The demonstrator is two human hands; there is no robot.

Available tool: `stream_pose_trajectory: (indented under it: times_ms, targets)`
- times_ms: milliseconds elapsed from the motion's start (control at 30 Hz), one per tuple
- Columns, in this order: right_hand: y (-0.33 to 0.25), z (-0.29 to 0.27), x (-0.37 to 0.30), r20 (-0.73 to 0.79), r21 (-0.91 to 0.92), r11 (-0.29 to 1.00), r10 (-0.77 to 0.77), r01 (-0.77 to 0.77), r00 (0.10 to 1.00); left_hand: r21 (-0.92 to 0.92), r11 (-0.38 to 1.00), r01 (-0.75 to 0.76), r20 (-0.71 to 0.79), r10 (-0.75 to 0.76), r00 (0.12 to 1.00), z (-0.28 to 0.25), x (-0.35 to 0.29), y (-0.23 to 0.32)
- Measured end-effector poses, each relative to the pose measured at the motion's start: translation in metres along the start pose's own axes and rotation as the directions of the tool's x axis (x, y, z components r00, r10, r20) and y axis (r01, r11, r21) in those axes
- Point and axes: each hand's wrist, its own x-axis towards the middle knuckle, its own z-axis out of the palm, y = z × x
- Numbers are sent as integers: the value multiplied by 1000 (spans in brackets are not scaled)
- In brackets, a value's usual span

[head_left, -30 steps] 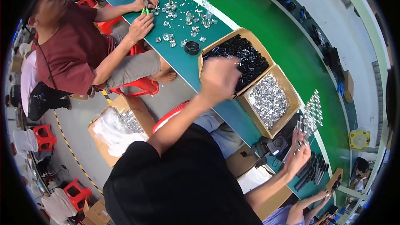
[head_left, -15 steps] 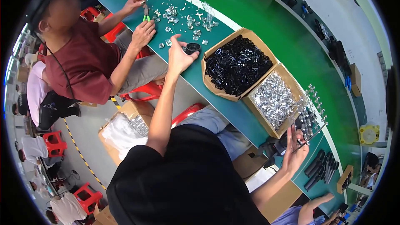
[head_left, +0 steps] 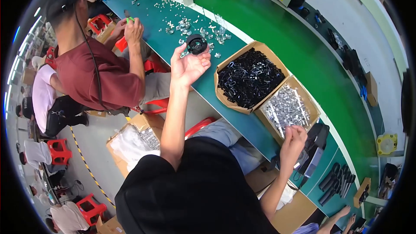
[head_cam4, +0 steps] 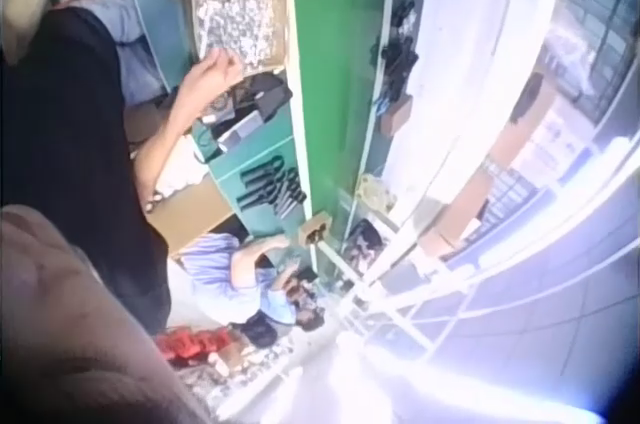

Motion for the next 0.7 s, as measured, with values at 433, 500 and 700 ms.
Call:
stream_pose_trajectory:
  times_ms: [433,500,700]
  targets:
    - [-1,-1,0,205,14,1000,5,-8,979,426,877,-221,20,235,972,15,6,-35]
    - [-1,0,1,210,38,999,1,-9,978,583,757,-295,33,341,940,13,4,-35]
    - [5,5,-5,148,-36,999,-14,20,989,728,602,-328,2,476,880,1,1,-34]
